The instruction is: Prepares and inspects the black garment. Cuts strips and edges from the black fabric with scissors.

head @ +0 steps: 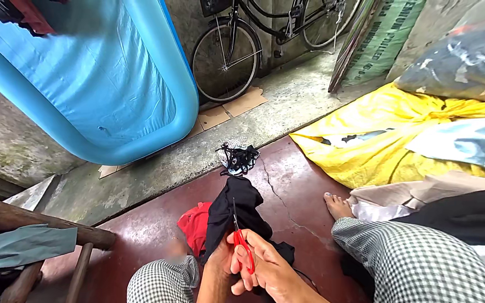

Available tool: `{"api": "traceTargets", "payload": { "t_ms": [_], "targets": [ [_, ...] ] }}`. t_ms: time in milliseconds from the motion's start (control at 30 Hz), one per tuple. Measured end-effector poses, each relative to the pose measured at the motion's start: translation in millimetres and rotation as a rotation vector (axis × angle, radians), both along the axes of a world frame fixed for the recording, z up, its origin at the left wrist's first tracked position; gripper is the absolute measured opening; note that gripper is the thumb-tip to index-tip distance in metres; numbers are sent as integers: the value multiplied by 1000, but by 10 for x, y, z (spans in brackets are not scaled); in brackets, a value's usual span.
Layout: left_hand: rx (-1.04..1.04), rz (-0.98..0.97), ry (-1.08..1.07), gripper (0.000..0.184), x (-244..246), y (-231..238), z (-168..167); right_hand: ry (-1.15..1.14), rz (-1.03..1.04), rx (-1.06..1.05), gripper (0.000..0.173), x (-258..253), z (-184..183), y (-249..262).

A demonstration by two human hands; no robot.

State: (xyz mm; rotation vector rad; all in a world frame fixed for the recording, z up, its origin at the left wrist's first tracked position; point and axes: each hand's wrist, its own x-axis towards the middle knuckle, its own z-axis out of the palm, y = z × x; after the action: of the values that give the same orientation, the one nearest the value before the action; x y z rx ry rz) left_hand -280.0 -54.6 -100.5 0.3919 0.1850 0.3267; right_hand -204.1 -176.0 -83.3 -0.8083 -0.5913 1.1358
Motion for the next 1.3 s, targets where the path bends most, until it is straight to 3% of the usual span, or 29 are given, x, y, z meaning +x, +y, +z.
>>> {"api": "traceTargets", "payload": {
  "t_ms": [100, 233, 333, 467, 633, 900, 1133, 1233, 1300],
  "targets": [
    [19, 2, -4, 38, 1, 3, -3, -20, -30, -21, 31, -21, -18, 5],
    [88, 9, -114, 19, 19, 22, -17, -54, -35, -26, 32, -15, -36, 12],
    [114, -20, -77, 25, 70, 55, 58, -23, -26, -31, 31, 2, -8, 16],
    [121, -27, 89, 47, 39, 35, 11, -8, -18, -39, 29, 29, 21, 11],
    [226, 12, -11, 36, -8, 17, -77, -53, -30, -9, 33, 19, -35, 21],
    [311, 161, 76, 34, -59, -96, -37, -9, 41, 45, 31, 16, 16, 4],
    [338, 29, -25, 16, -28, -102, 42, 57, 36, 39, 29, 12, 33, 16],
    [340, 85, 52, 29, -7, -121, 31, 42, 7, 13, 28, 2, 45, 8],
    [390, 132, 24, 21, -4, -112, -37, 26, -25, 29, 30, -1, 15, 17]
  ]
}}
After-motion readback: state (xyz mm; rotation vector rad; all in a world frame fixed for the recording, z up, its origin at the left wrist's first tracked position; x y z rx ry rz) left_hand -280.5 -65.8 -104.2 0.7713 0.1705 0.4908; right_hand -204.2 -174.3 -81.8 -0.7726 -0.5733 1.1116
